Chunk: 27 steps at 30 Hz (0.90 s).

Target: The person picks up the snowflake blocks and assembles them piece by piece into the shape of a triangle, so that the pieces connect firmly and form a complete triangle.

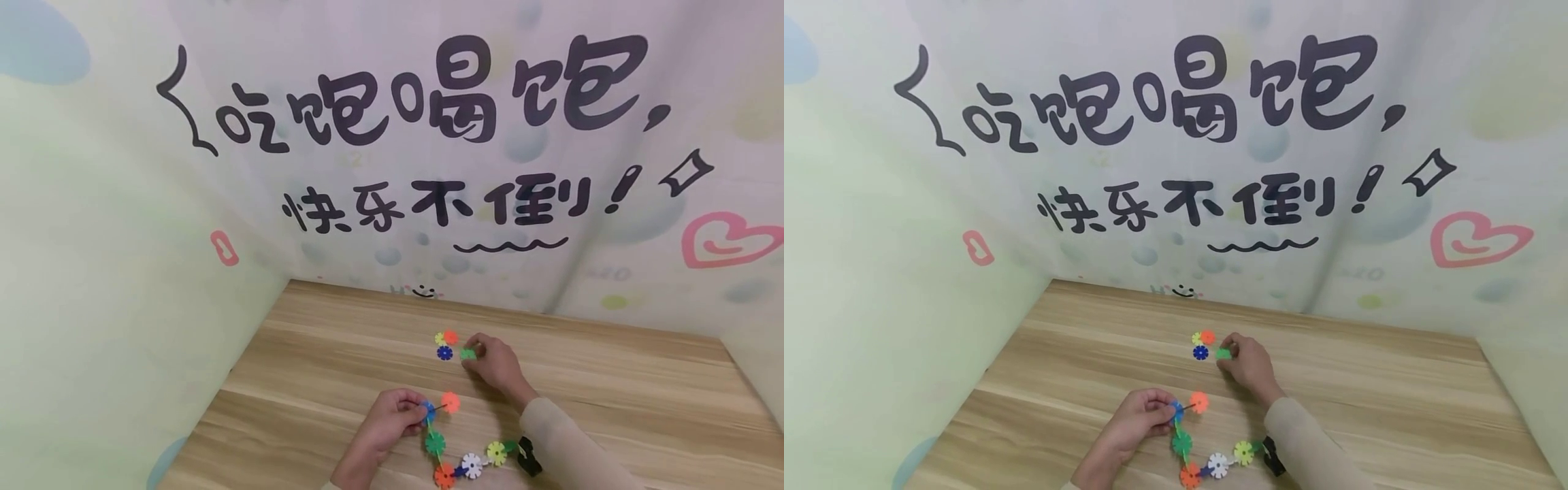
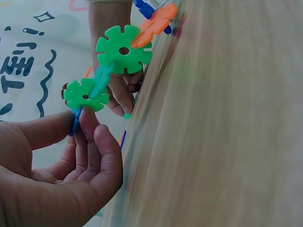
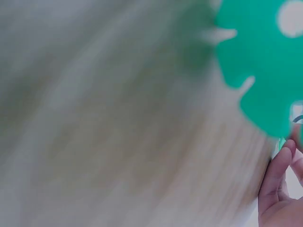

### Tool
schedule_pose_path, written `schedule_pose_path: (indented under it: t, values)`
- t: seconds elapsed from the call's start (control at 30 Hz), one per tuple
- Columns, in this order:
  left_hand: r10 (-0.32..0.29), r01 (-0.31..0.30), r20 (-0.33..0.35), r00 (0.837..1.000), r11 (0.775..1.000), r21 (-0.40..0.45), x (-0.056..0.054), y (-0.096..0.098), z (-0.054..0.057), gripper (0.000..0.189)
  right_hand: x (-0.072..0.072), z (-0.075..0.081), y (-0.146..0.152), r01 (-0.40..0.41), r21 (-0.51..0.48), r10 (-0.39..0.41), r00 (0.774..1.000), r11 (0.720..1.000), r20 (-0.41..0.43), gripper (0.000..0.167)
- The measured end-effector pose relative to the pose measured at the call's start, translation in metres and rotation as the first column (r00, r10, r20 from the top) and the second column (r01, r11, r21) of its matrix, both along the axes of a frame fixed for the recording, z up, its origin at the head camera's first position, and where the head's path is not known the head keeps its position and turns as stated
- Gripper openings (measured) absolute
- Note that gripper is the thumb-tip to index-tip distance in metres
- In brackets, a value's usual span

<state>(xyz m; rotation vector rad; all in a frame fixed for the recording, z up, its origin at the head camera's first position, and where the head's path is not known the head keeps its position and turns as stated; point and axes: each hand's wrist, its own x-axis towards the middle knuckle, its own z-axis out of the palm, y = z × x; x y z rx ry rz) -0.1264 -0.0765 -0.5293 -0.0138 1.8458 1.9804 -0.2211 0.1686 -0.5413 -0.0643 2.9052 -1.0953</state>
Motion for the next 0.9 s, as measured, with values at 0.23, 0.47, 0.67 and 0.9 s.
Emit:
schedule_pose_path:
  t: [0.23, 0.47, 0.67, 0.9]
  values:
    - [-0.002, 0.002, -0.007, 1.000, 1.000, -0.007, 0.000, 0.000, -0.001, 0.009, 0.014, 0.002, 0.004, -0.060, 0.010, 0.061, 0.997, 0.998, -0.050, 0.017]
    - [0.000, 0.000, -0.003, 1.000, 1.000, -0.006, 0.001, -0.001, 0.000, 0.010, 0.024, 0.001, 0.009, -0.033, -0.018, 0.032, 0.997, 0.999, -0.065, 0.010]
    - [0.011, -0.011, 0.021, 1.000, 1.000, -0.027, 0.003, -0.002, -0.001, 0.009, 0.034, 0.000, 0.013, 0.006, -0.097, -0.007, 1.000, 0.995, -0.012, 0.010]
    - [0.011, -0.011, 0.015, 1.000, 1.000, -0.024, 0.000, -0.002, 0.001, 0.011, 0.048, 0.003, 0.019, 0.010, -0.217, 0.002, 0.998, 0.976, 0.055, 0.010]
